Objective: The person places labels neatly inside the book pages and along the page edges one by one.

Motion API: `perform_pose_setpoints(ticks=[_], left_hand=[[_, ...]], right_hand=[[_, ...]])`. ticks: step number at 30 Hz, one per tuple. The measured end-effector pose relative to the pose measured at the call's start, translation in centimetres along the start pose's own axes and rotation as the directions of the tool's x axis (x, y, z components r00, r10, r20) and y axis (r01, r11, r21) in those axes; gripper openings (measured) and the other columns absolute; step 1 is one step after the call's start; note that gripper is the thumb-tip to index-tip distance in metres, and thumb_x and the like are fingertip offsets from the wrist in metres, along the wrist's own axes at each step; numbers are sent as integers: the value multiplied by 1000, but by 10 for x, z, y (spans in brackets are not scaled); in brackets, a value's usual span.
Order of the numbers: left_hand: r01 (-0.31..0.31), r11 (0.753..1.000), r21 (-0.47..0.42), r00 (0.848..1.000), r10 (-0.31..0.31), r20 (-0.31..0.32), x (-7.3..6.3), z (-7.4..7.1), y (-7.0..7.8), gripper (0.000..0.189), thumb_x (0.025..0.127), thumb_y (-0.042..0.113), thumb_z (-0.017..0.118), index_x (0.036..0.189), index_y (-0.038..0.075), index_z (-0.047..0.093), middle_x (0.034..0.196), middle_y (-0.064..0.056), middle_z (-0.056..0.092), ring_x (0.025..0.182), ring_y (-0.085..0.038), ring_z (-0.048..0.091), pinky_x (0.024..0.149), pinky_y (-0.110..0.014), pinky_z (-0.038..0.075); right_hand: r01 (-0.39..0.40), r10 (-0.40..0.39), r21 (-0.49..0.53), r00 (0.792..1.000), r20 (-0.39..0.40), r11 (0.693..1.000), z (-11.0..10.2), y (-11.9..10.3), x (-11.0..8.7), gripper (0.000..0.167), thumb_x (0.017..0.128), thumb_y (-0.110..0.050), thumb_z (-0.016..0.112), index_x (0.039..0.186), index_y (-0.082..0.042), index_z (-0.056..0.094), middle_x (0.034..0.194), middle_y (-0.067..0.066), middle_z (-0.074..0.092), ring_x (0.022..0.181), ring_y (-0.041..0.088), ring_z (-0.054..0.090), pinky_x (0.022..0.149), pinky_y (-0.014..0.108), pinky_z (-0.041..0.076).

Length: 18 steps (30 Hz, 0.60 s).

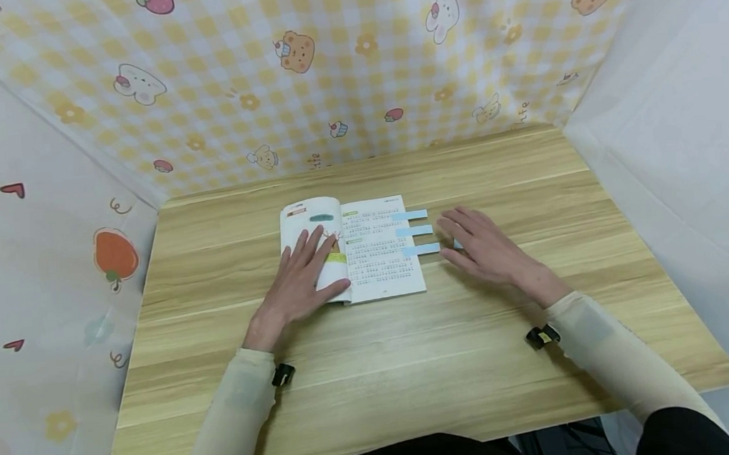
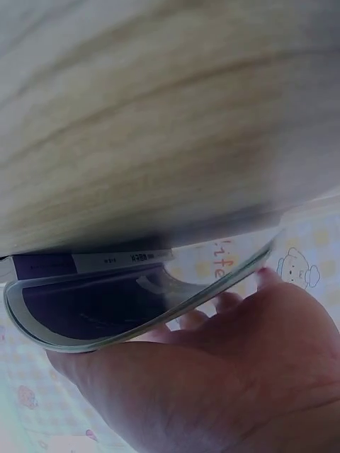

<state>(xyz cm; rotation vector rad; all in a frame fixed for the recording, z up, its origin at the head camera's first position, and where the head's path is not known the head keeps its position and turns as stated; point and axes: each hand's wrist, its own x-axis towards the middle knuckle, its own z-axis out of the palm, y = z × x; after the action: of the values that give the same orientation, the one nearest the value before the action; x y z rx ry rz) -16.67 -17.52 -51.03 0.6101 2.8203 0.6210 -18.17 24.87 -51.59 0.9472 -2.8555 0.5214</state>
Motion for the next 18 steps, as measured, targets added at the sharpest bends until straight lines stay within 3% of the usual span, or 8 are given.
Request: perform_pose_setpoints(ticks=[18], left_hand=[[-14, 999, 31, 995, 17, -102, -7, -6, -2, 97, 108, 69, 63, 183, 24, 20, 194, -1, 0, 181, -31, -10, 144, -68, -5]], right_hand=[[27, -28, 34, 999, 17, 999, 1, -9, 16, 71, 113, -38, 67, 169, 0, 46, 178, 26, 44, 169, 52, 33, 140, 69, 25]])
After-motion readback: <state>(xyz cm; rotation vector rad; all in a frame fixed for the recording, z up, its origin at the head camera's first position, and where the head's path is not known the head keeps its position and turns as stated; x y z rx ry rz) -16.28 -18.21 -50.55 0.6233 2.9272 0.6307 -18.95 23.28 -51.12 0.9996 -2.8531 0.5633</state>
